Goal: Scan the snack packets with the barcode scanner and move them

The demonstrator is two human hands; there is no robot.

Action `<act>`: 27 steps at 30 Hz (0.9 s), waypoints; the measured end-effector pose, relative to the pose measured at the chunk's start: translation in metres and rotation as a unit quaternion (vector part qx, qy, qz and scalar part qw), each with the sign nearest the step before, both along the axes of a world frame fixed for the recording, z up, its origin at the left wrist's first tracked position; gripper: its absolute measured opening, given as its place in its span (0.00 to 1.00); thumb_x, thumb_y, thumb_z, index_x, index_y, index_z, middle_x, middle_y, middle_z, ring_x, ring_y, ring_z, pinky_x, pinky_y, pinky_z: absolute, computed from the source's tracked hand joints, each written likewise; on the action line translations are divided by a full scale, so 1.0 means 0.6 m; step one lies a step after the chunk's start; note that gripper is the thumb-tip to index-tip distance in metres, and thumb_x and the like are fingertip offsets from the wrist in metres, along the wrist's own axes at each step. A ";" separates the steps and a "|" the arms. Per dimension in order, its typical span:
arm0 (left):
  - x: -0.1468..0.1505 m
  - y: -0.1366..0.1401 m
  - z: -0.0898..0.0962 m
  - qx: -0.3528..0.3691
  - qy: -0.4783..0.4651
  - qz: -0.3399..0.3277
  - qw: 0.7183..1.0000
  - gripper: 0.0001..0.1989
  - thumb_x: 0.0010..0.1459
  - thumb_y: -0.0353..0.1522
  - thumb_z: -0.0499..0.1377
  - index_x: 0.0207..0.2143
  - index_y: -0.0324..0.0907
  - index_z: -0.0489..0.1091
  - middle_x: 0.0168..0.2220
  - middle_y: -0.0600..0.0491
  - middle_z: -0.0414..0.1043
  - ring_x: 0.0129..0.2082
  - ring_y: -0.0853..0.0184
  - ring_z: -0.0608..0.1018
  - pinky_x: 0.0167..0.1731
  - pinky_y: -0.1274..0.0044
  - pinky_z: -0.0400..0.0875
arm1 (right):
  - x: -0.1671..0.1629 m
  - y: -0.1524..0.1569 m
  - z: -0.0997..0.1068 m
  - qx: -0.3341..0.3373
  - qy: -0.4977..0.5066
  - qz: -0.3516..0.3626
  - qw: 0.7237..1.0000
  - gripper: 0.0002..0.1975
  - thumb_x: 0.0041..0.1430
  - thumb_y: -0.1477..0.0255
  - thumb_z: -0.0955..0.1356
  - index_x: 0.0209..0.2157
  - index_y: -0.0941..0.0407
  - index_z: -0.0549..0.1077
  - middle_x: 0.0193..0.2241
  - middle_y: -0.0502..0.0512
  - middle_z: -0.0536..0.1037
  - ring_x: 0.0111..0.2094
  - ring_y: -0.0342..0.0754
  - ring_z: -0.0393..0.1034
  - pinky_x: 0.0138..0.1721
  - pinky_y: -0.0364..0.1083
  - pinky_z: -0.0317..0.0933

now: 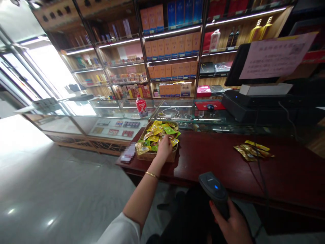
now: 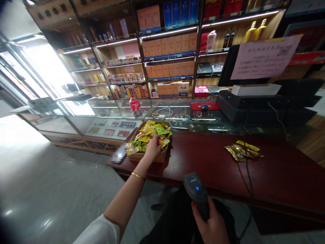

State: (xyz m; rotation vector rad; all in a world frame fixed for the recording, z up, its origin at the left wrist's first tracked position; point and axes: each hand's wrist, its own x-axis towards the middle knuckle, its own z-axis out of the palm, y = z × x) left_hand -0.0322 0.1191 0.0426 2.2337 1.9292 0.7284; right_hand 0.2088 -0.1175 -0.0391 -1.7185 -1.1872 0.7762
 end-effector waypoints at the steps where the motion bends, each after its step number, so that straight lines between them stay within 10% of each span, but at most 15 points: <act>1: 0.003 -0.007 0.001 0.014 -0.005 -0.001 1.000 0.20 0.62 0.25 0.54 0.56 0.42 0.66 0.48 0.46 0.76 0.49 0.61 0.77 0.50 0.74 0.65 | 0.003 0.001 -0.001 -0.001 -0.003 0.001 1.000 0.28 0.49 0.48 0.70 0.42 0.54 0.78 0.31 0.57 0.85 0.30 0.57 0.81 0.33 0.46 0.73; 7: 0.006 -0.006 0.000 -0.004 0.063 0.064 0.996 0.19 0.59 0.42 0.61 0.48 0.38 0.72 0.47 0.37 0.76 0.52 0.47 0.73 0.51 0.64 0.64 | 0.006 0.004 0.005 0.019 0.001 -0.011 1.000 0.28 0.51 0.47 0.69 0.43 0.55 0.77 0.34 0.58 0.85 0.36 0.57 0.81 0.38 0.46 0.73; 18: 0.002 -0.012 -0.001 0.034 -0.080 0.000 0.996 0.15 0.56 0.27 0.61 0.46 0.44 0.74 0.48 0.47 0.76 0.47 0.59 0.77 0.49 0.71 0.69 | 0.030 0.005 -0.022 0.005 0.023 -0.004 1.000 0.30 0.50 0.46 0.70 0.45 0.55 0.76 0.35 0.58 0.85 0.34 0.55 0.81 0.37 0.43 0.72; 27: 0.124 -0.075 -0.147 -0.161 -0.558 -0.118 0.806 0.24 0.46 0.35 0.70 0.45 0.41 0.70 0.36 0.50 0.79 0.34 0.64 0.80 0.35 0.75 0.75 | 0.003 0.020 0.009 0.002 0.043 -0.044 0.998 0.30 0.51 0.38 0.66 0.33 0.53 0.74 0.16 0.49 0.74 0.19 0.49 0.71 0.25 0.43 0.66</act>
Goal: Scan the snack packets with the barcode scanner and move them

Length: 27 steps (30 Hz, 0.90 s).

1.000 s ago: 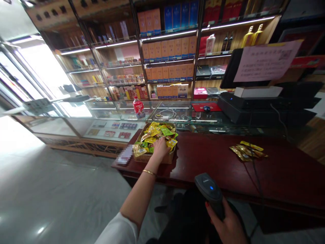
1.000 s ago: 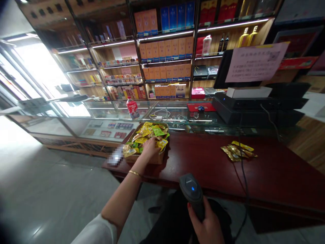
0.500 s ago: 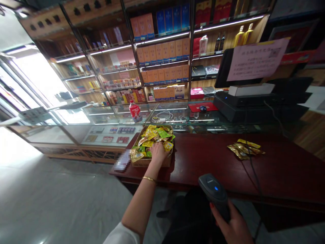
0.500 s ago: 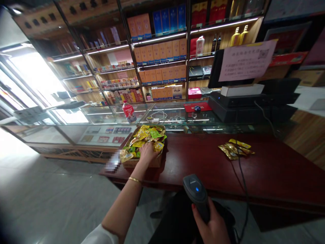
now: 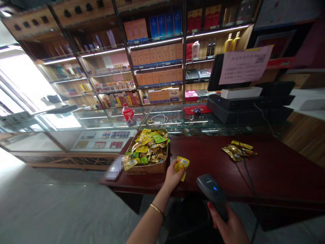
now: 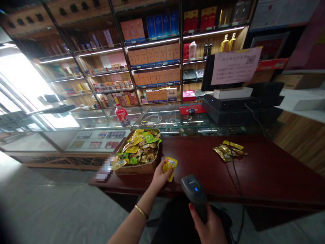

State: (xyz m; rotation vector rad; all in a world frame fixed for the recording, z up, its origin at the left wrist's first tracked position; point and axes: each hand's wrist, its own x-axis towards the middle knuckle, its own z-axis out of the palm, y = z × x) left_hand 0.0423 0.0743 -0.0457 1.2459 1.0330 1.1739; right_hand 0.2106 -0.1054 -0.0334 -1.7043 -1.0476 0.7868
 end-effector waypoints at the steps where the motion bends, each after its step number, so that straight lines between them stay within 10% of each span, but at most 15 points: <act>1: 0.006 0.001 -0.018 -0.005 -0.010 0.003 1.000 0.24 0.45 0.36 0.71 0.44 0.41 0.70 0.37 0.50 0.79 0.34 0.63 0.80 0.36 0.75 0.75 | 0.000 0.001 0.000 -0.008 0.005 0.008 1.000 0.31 0.51 0.38 0.65 0.31 0.53 0.73 0.15 0.49 0.73 0.19 0.49 0.70 0.24 0.43 0.65; 6: 0.005 0.008 -0.054 0.025 0.007 0.003 1.000 0.20 0.46 0.34 0.71 0.40 0.41 0.70 0.38 0.49 0.79 0.36 0.63 0.80 0.37 0.75 0.75 | 0.006 0.007 -0.005 -0.024 0.013 0.033 0.999 0.31 0.53 0.38 0.63 0.26 0.53 0.71 0.15 0.48 0.71 0.19 0.47 0.68 0.24 0.43 0.62; 27: 0.003 -0.002 -0.014 0.052 0.173 0.012 0.983 0.15 0.48 0.30 0.65 0.39 0.41 0.69 0.37 0.50 0.79 0.36 0.63 0.80 0.36 0.76 0.73 | -0.021 0.032 0.005 -0.027 0.037 0.068 0.997 0.29 0.57 0.42 0.64 0.36 0.55 0.74 0.15 0.46 0.69 0.19 0.47 0.67 0.24 0.44 0.61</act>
